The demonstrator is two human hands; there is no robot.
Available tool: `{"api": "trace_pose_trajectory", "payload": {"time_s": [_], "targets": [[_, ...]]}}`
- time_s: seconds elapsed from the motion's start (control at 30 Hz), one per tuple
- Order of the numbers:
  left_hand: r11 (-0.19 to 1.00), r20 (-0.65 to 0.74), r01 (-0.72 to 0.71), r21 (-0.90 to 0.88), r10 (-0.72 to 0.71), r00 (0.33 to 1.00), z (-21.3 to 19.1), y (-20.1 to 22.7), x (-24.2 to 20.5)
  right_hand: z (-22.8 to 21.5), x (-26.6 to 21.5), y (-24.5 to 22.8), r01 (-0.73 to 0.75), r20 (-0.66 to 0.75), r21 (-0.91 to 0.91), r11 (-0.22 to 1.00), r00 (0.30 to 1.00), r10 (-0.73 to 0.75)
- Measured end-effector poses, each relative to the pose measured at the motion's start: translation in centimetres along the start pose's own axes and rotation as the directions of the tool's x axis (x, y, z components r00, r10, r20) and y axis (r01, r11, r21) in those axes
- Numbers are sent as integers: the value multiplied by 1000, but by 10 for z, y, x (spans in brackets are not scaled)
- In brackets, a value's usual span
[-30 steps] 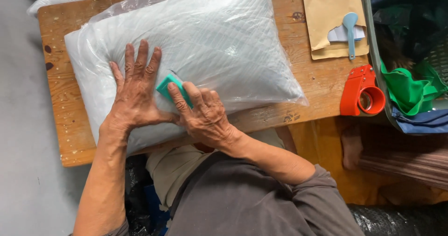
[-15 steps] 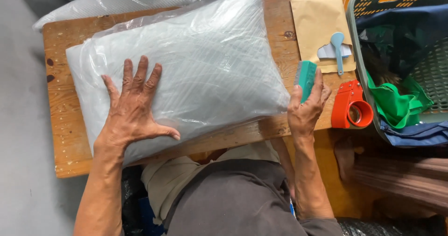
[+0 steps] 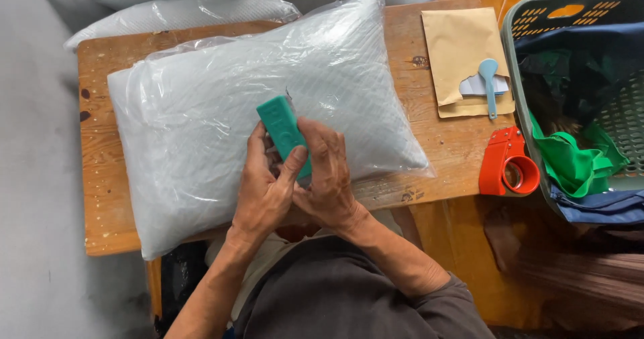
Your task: The person wraps a rectangular package in bubble wrap on a wooden table. They use a teal plastic scraper to smooth the bubble wrap and press it firmly against the package, working from the center outward to remove air pockets and ensure a tight fit.
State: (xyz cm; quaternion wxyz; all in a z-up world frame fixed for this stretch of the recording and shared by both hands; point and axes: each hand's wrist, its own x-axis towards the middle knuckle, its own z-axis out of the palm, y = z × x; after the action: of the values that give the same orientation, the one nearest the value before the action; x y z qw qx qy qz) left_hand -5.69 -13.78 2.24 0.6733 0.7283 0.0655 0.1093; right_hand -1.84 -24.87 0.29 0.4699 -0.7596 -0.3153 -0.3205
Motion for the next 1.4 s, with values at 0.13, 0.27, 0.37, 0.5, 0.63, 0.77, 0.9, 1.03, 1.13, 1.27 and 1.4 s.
{"api": "trace_pose_trajectory", "payload": {"time_s": [0.13, 0.27, 0.37, 0.5, 0.63, 0.77, 0.9, 1.03, 1.13, 1.27, 1.4], "targets": [[770, 4, -275, 576, 334, 942, -11, 0, 1, -7, 3, 3, 9, 95, -175, 985, 995, 8], [319, 185, -331, 888, 411, 893, -54, -22, 18, -34, -21, 28, -71, 184, -376, 924, 971, 150], [310, 301, -398, 863, 317, 899, -84, -28, 32, -72, -36, 50, -215, 86, -408, 887, 959, 271], [303, 371, -430, 850, 235, 899, -88, -23, 44, -82, -56, 49, -389, -189, -331, 860, 920, 344], [310, 366, -431, 848, 245, 897, -88, -28, 46, -17, -81, 24, -212, -28, -269, 940, 977, 212], [327, 376, -447, 833, 259, 890, -95, -33, 43, 39, -102, -12, 89, 284, -182, 979, 958, -34], [296, 410, -519, 802, 358, 839, -100, -38, 41, 36, -101, -16, 243, 334, -231, 942, 929, -157], [290, 403, -536, 793, 410, 818, -100, -45, 41, -38, -121, 53, 22, 229, -394, 919, 971, 75], [276, 416, -556, 784, 430, 801, -101, -48, 40, -104, -131, 106, -286, -12, -569, 771, 940, 340], [231, 405, -542, 808, 450, 796, -96, -42, 33, -156, -127, 129, -712, -406, -338, 615, 700, 587], [316, 199, -446, 838, 583, 788, -53, -40, 6, -134, -75, 62, -634, -310, -162, 756, 760, 571]]}}
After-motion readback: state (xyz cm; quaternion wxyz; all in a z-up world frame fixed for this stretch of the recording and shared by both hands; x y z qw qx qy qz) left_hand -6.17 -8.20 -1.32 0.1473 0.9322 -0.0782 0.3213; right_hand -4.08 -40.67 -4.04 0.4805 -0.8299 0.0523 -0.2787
